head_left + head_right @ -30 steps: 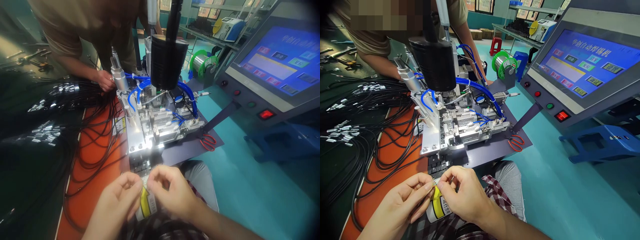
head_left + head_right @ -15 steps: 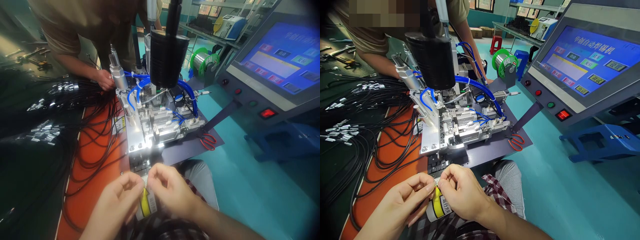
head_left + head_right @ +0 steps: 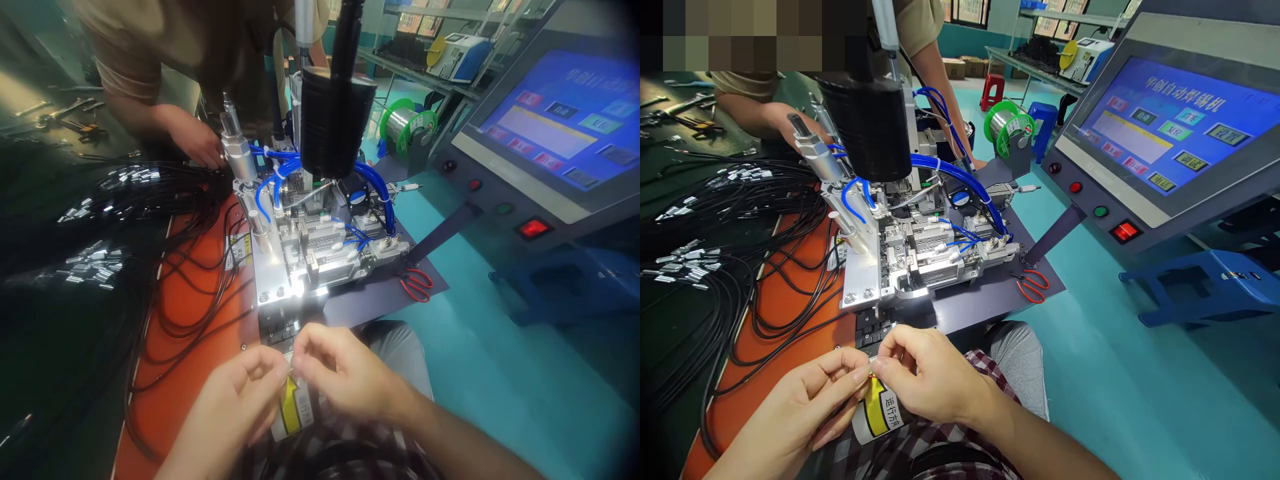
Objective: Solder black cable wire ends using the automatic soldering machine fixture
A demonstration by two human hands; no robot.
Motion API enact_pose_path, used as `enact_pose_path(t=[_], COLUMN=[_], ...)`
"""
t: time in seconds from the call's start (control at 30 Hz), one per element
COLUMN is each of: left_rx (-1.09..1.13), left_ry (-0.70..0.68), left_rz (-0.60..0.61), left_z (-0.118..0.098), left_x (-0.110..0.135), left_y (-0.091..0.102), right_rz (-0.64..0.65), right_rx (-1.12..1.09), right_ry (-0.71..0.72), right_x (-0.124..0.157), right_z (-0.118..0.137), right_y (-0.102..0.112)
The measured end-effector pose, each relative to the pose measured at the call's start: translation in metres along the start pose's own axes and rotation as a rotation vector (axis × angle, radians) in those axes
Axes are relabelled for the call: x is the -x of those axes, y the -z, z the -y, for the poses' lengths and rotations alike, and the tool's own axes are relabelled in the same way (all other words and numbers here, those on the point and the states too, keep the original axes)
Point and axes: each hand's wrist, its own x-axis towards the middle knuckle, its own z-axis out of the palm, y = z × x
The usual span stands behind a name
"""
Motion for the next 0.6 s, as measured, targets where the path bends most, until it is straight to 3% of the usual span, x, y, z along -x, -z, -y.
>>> enact_pose_path(t=[0.27,0.6], left_rx=[-0.017,-0.007], left_ry=[0.006,0.010], left_rz=[-0.007,0.019], left_z=[-0.013,-0.003], left_x=[0.005,-0.001], left_y=[-0.009,0.001], right_rz=[0.034,0.009], right_rx=[0.020,-0.010], right_ry=[0.136,0.051], right_x=[-0.004,-0.004], right_z=[-0.003,-0.005], right_y=[0.002,0.005])
